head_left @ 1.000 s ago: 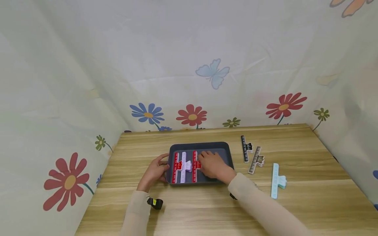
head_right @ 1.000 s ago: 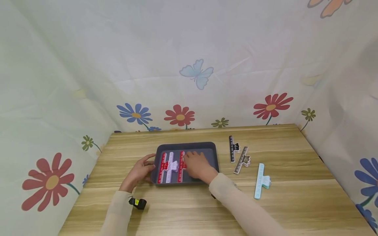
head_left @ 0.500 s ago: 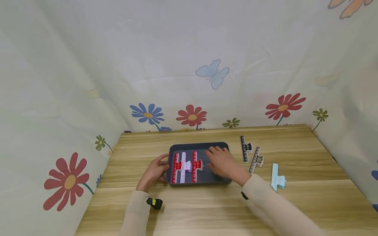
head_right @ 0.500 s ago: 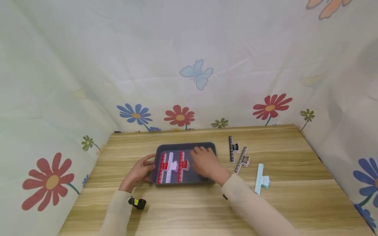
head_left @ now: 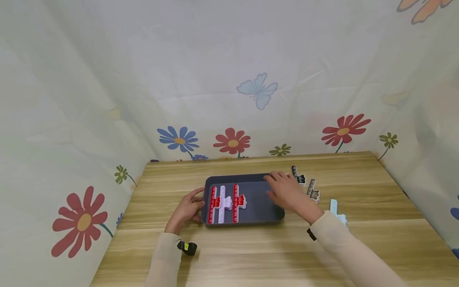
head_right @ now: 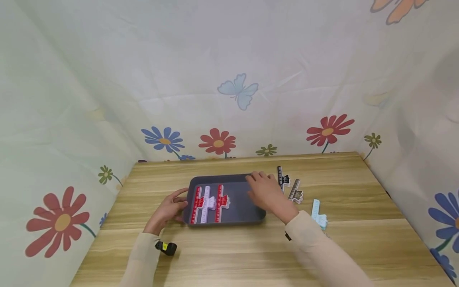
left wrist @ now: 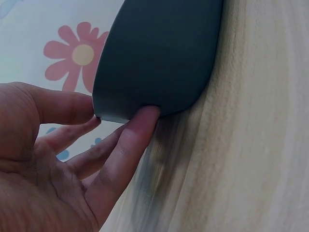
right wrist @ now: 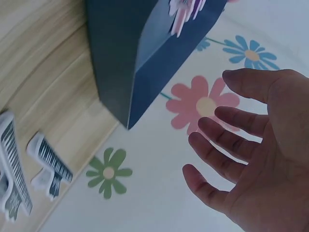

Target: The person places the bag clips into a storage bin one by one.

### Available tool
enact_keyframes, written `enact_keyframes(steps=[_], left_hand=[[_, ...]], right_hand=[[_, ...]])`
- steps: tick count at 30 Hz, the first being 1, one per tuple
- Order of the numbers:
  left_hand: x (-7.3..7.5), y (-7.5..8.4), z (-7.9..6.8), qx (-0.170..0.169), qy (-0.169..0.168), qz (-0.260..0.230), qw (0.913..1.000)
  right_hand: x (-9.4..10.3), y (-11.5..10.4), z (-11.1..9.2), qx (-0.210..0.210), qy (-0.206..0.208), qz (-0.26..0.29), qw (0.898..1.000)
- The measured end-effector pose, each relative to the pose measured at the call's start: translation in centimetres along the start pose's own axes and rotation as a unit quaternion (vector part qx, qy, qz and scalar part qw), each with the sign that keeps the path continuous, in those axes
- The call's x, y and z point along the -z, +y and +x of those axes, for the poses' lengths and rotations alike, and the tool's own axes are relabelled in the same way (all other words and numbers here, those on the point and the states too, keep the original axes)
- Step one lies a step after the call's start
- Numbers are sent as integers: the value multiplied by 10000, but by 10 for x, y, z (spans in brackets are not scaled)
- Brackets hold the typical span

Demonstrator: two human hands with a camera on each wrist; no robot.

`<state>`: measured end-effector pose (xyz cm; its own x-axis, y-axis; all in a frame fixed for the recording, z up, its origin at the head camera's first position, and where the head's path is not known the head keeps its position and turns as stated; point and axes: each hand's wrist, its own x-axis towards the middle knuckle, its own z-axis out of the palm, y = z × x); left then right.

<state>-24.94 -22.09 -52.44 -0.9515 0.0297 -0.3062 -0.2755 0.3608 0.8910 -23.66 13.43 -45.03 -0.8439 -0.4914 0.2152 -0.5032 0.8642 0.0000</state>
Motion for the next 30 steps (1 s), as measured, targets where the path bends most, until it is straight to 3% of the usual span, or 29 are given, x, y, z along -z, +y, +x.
enact_keyframes(steps=[14,30], left_hand=[[-1,0,-1,-22,36,-103,9999],[-3,0,-1,-53,90,-61,9999]], right_hand=[[8,49,-15,-603,-96,221,9979],[4,93,-34,-1170,-622,329,9906]])
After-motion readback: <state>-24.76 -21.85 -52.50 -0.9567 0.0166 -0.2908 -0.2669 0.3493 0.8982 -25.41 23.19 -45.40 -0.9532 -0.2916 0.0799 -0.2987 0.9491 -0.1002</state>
